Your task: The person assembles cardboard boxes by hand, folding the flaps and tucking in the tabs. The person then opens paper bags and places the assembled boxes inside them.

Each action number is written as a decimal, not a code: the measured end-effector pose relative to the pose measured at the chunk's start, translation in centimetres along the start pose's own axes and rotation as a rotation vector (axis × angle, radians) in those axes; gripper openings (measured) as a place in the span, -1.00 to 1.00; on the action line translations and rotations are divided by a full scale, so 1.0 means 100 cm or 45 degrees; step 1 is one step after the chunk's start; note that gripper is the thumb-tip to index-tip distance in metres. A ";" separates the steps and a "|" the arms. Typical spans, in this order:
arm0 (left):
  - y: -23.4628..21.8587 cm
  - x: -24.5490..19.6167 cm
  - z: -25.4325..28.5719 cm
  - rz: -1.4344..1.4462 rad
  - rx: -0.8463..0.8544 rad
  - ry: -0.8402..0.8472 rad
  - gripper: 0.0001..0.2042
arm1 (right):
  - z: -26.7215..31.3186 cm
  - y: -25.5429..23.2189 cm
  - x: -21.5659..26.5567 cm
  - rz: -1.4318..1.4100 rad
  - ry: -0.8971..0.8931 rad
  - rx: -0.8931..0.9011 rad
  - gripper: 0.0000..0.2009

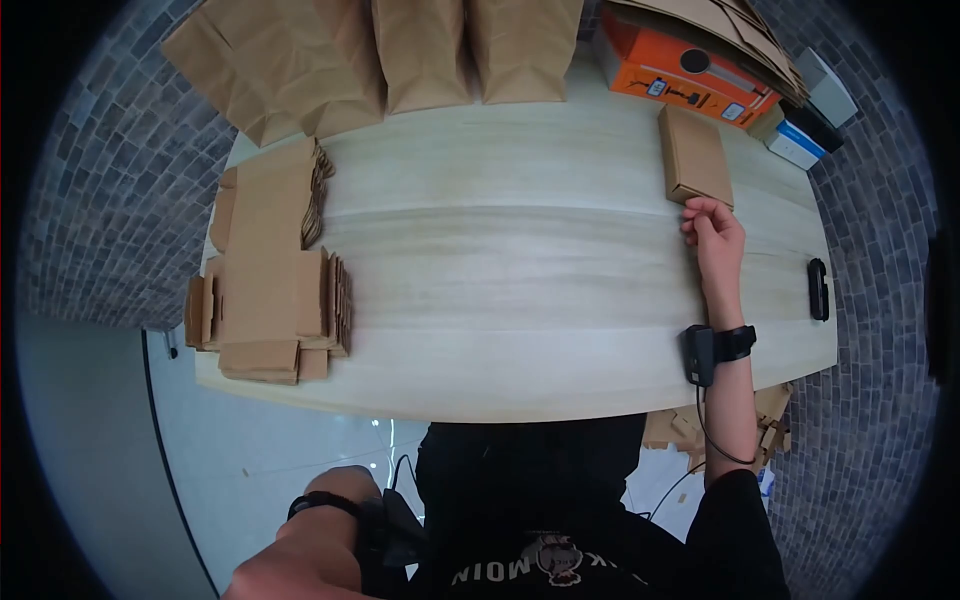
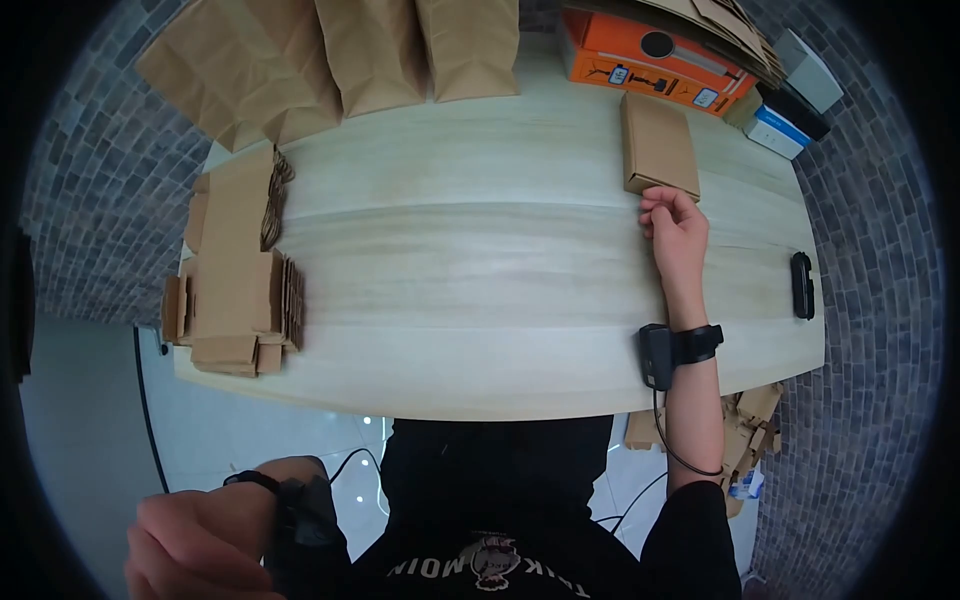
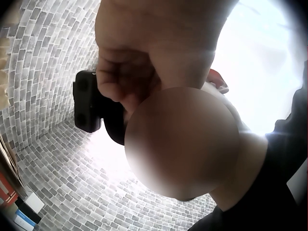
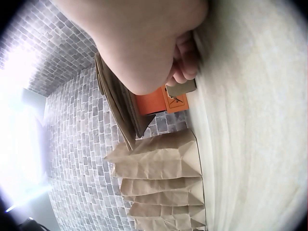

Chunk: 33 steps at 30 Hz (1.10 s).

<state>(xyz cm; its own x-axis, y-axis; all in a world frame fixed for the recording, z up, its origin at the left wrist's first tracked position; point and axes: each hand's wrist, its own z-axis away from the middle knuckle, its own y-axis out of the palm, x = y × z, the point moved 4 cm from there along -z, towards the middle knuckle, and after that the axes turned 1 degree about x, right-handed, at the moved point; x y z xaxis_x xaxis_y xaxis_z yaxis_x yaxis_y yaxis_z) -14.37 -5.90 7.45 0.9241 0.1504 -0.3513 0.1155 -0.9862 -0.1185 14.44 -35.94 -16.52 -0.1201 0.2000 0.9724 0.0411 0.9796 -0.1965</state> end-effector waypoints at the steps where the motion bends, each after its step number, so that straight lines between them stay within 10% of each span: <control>1: 0.000 0.002 0.000 0.001 0.003 0.003 -0.96 | -0.001 0.001 -0.001 0.005 0.004 -0.003 -0.82; 12: -0.002 -0.008 -0.003 -0.121 0.147 -0.602 -0.87 | -0.001 -0.001 0.003 0.018 -0.009 -0.106 -0.79; 19: -0.062 0.009 0.034 -0.465 0.309 -0.243 -0.93 | -0.003 -0.006 -0.009 -0.019 0.029 -0.123 -0.80; 21: -0.087 0.021 0.055 -0.817 -0.143 -0.273 -0.91 | -0.006 -0.007 -0.012 -0.037 0.033 -0.098 -0.80; 25: -0.188 0.035 0.076 -1.491 -0.303 -1.077 -0.90 | -0.004 -0.010 -0.017 -0.019 0.035 -0.087 -0.81; 29: -0.271 0.061 0.115 -1.644 0.207 -1.334 -0.89 | -0.005 -0.007 -0.017 -0.024 0.021 -0.071 -0.82; 33: -0.261 0.090 0.130 -1.809 0.360 -1.640 -0.77 | -0.006 -0.007 -0.018 0.025 0.034 -0.052 -0.82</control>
<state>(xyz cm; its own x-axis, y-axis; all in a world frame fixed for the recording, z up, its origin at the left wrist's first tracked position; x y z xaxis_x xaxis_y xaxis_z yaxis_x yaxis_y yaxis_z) -13.78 22.06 -4.68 -0.5726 0.7875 -0.2279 0.2470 -0.0994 -0.9639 15.22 -37.00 -18.08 -0.0923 0.2185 0.9715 0.0840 0.9739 -0.2110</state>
